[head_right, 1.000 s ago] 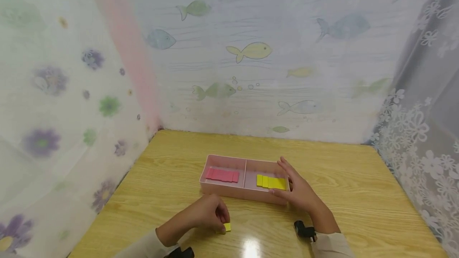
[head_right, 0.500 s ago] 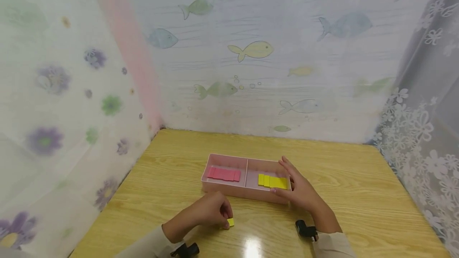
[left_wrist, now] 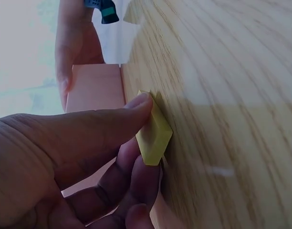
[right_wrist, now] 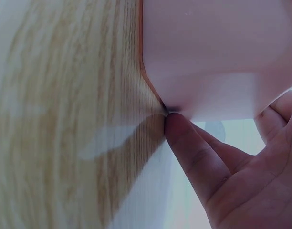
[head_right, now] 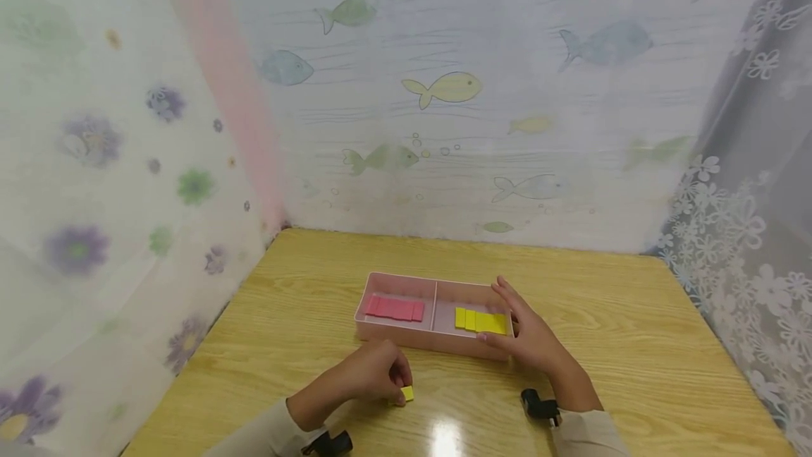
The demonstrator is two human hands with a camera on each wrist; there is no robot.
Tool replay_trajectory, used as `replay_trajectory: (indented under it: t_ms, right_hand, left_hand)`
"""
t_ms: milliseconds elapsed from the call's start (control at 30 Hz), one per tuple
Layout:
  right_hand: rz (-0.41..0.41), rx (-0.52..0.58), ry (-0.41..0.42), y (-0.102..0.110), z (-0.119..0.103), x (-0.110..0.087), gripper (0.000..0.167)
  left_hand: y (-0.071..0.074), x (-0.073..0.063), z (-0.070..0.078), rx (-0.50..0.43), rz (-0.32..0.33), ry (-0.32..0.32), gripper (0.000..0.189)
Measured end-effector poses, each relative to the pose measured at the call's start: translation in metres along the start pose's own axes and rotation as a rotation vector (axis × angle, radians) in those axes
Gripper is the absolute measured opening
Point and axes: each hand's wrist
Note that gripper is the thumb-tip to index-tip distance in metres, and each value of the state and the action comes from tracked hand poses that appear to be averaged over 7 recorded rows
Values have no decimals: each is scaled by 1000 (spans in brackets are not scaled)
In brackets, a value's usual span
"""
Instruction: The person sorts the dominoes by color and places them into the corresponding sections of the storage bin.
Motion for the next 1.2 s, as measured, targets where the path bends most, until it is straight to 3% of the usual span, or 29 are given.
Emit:
replay_trajectory:
  t_ms: [200,467,700,900,1200]
  right_hand:
    - [-2,12,5,0,0,-2,90]
    - [0,0,7,0,-3,-2,90]
    - [1,2,5,1,-4,-3,91]
    - [-9,7,9,0,-5,-4,90]
    - [-21,15,16,-3,-5,-7,90]
  left_hand:
    - [1,1,2,55,-3,-13,26]
    - [4,1,-1,38,15,2,27]
    - [9,8,-1,24,52,-32,21]
    - [12,5,4,-22,66,8,20]
    - [14,2,10,34,126,9,22]
Point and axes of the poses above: each hand's wrist, its own x-axis towards the middle knuckle, its own y-axis out of the back of the hand, z = x × y, and after that the axes turned 4 degrees about -y, right-handed
